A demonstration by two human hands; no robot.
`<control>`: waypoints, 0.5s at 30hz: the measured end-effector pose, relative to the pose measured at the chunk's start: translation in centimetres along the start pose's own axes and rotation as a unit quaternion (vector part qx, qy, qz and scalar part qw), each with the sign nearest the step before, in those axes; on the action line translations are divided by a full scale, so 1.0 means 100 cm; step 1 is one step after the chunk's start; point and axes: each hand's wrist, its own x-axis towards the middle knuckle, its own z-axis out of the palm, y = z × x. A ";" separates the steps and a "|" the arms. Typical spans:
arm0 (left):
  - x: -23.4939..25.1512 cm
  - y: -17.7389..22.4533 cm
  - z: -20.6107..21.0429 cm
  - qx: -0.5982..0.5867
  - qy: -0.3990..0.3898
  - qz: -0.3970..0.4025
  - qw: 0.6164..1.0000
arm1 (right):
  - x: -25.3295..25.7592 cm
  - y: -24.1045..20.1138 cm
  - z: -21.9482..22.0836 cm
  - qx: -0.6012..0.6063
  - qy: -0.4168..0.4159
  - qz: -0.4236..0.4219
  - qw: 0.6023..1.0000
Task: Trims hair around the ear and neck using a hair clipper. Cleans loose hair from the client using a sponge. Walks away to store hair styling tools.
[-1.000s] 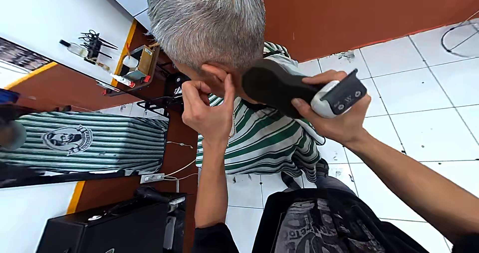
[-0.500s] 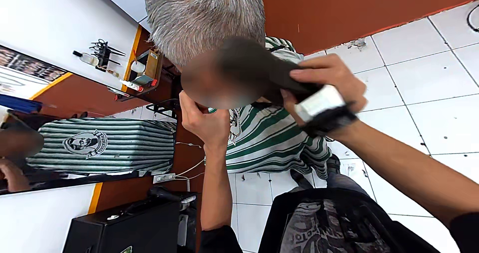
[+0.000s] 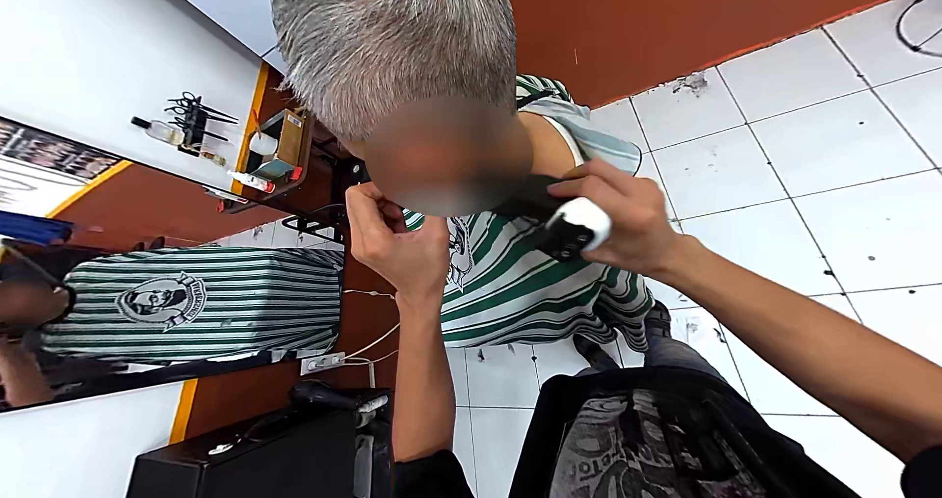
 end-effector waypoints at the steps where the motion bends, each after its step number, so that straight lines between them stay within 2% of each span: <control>1: 0.000 0.000 0.000 -0.002 0.000 0.000 1.000 | 0.007 -0.008 -0.007 0.011 0.030 -0.012 0.999; 4: -0.003 0.001 -0.001 -0.002 -0.007 -0.001 1.000 | 0.047 -0.022 -0.017 0.020 0.105 -0.068 0.992; 6: -0.003 0.002 0.001 -0.004 -0.003 0.004 1.000 | 0.050 -0.009 -0.009 -0.011 0.058 -0.068 0.996; 9: -0.002 0.001 0.001 0.000 0.001 0.002 1.000 | 0.013 0.011 -0.005 -0.026 -0.059 -0.019 0.998; 10: -0.001 0.001 0.001 -0.002 0.003 0.000 1.000 | 0.007 0.009 -0.010 -0.018 -0.056 -0.018 0.998; 14: -0.004 0.001 0.000 -0.019 -0.019 0.000 1.000 | 0.034 -0.011 -0.019 0.034 0.069 -0.057 0.995; 15: -0.004 0.002 0.000 -0.023 -0.022 0.000 0.999 | 0.036 -0.007 -0.012 0.028 0.066 -0.055 0.996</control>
